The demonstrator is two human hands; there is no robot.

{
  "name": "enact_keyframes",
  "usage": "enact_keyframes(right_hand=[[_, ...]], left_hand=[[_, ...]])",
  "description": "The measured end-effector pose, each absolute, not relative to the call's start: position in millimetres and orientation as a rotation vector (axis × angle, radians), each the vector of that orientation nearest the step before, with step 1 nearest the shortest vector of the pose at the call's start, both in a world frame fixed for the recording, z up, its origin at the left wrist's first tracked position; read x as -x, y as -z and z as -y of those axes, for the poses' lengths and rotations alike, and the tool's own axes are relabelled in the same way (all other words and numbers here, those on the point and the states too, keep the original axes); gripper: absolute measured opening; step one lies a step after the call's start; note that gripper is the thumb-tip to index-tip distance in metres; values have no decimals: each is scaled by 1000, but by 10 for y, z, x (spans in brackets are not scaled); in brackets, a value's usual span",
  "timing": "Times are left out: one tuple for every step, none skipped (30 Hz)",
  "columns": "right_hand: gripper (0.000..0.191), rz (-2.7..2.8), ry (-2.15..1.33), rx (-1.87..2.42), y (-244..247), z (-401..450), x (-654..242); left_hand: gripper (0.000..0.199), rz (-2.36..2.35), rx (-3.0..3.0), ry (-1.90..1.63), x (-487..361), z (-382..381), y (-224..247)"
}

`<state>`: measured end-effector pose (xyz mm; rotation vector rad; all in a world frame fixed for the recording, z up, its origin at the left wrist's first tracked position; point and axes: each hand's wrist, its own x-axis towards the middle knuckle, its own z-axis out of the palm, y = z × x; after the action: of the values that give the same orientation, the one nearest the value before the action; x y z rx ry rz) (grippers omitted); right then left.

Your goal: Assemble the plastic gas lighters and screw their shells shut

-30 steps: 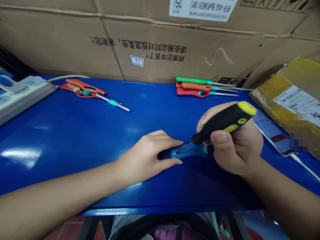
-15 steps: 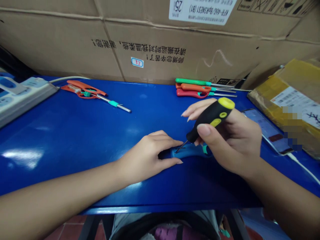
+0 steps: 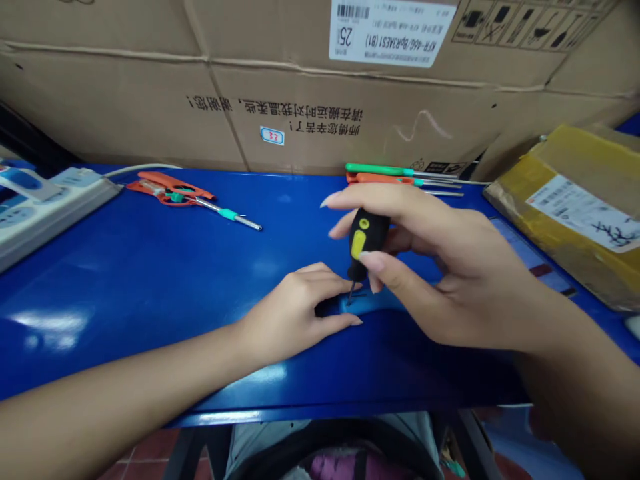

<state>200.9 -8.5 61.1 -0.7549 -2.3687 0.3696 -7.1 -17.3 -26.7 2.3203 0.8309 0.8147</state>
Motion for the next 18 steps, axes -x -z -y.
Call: enact_keyframes(right_hand=[[43, 2377, -283, 724, -609, 67, -2009], [37, 2367, -193, 685, -595, 46, -2007], [31, 2339, -109, 655, -571, 24, -2007], [27, 2298, -38, 641, -540, 3, -2010], [25, 2250, 12, 634, -507, -15, -2018], [24, 2210, 33, 636, -474, -28, -2030], [24, 2186, 18, 643, -444, -36, -2045], [26, 2176, -33, 649, -418, -39, -2061], [30, 2174, -111, 647, -396, -37, -2077], [34, 2169, -194, 643, -379, -33, -2088], [36, 2157, -261, 638, -365, -27, -2095], [35, 2133, -293, 631, -356, -21, -2097], [33, 2099, -291, 632, -352, -15, -2094], [32, 2061, -260, 639, -354, -11, -2091], [31, 2027, -214, 634, -362, -7, -2089], [30, 2002, -169, 611, -376, -3, -2091], [26, 1990, -143, 599, -396, 2, -2098], [19, 1988, -131, 580, -419, 8, -2110]], left_hand=[[32, -831, -2334, -828, 72, 175, 267], [29, -826, -2345, -845, 72, 176, 267], [28, -816, -2351, -859, 72, 177, 269], [29, -806, -2351, -864, 70, 177, 272], [32, -798, -2347, -864, 69, 177, 274], [35, -794, -2339, -862, 67, 176, 276], [38, -794, -2331, -856, 65, 175, 278], [40, -797, -2323, -850, 63, 174, 278], [40, -802, -2319, -845, 61, 173, 278], [40, -805, -2317, -844, 61, 173, 277], [39, -807, -2318, -846, 61, 173, 277], [38, -809, -2322, -845, 61, 173, 278], [38, -810, -2329, -848, 60, 172, 280], [37, -810, -2337, -852, 59, 172, 282], [36, -810, -2342, -856, 57, 172, 284], [35, -811, -2344, -862, 54, 171, 286], [34, -812, -2340, -864, 50, 170, 287], [34, -813, -2331, -863, 45, 169, 286]])
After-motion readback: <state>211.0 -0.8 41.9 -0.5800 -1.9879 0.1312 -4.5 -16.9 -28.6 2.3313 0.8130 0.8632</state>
